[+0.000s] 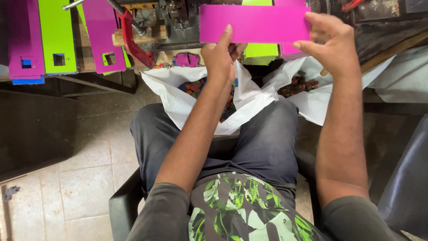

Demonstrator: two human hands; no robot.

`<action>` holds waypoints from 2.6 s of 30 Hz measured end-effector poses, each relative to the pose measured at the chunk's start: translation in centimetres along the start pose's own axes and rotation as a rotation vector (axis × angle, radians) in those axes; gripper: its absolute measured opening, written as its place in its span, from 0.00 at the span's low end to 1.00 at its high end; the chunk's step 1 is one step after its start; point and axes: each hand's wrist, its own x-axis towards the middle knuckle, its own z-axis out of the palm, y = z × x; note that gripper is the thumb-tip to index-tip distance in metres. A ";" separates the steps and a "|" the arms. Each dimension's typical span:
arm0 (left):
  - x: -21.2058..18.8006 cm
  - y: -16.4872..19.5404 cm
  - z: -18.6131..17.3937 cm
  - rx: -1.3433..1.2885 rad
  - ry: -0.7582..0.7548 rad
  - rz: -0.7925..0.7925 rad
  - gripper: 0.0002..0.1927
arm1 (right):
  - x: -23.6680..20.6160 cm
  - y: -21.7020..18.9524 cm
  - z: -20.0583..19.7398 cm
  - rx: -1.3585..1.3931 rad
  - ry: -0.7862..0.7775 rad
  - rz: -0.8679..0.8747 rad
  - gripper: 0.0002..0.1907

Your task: The person repeatedly places pink and green foam sheets into a manual hole-punching machine, presses the lever to cut a hole, and removes the punched sheet. The cutouts fall into a white bag below the machine.

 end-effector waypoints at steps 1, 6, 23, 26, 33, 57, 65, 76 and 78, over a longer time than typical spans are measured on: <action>0.4 0.3 -0.1 0.001 0.028 -0.065 0.17 | 0.1 0.6 0.9 0.129 0.033 0.149 0.26; -0.5 3.5 -1.6 0.364 -0.123 -0.289 0.24 | 1.1 3.6 3.5 0.103 0.088 0.046 0.24; -3.1 8.0 -9.4 1.891 -0.159 0.556 0.37 | 3.1 4.3 12.0 0.065 0.256 -0.025 0.22; -3.2 7.6 -9.4 1.867 -0.169 0.530 0.41 | 2.7 4.1 12.0 0.025 0.263 -0.058 0.22; -3.5 7.6 -8.9 1.888 -0.180 0.471 0.43 | 2.3 3.9 12.0 0.033 0.262 -0.045 0.22; -4.1 7.6 -8.9 1.851 -0.174 0.480 0.44 | 1.7 3.8 11.6 0.114 0.223 -0.040 0.20; -4.1 7.3 -8.9 1.808 -0.168 0.482 0.44 | 2.1 4.0 11.4 0.375 0.206 0.109 0.23; -6.7 6.7 -8.3 1.698 -0.256 0.476 0.39 | 2.5 3.5 11.4 0.563 0.215 0.142 0.24; -7.6 6.1 -8.1 1.663 -0.280 0.498 0.35 | 2.6 3.3 11.3 0.579 0.226 0.151 0.23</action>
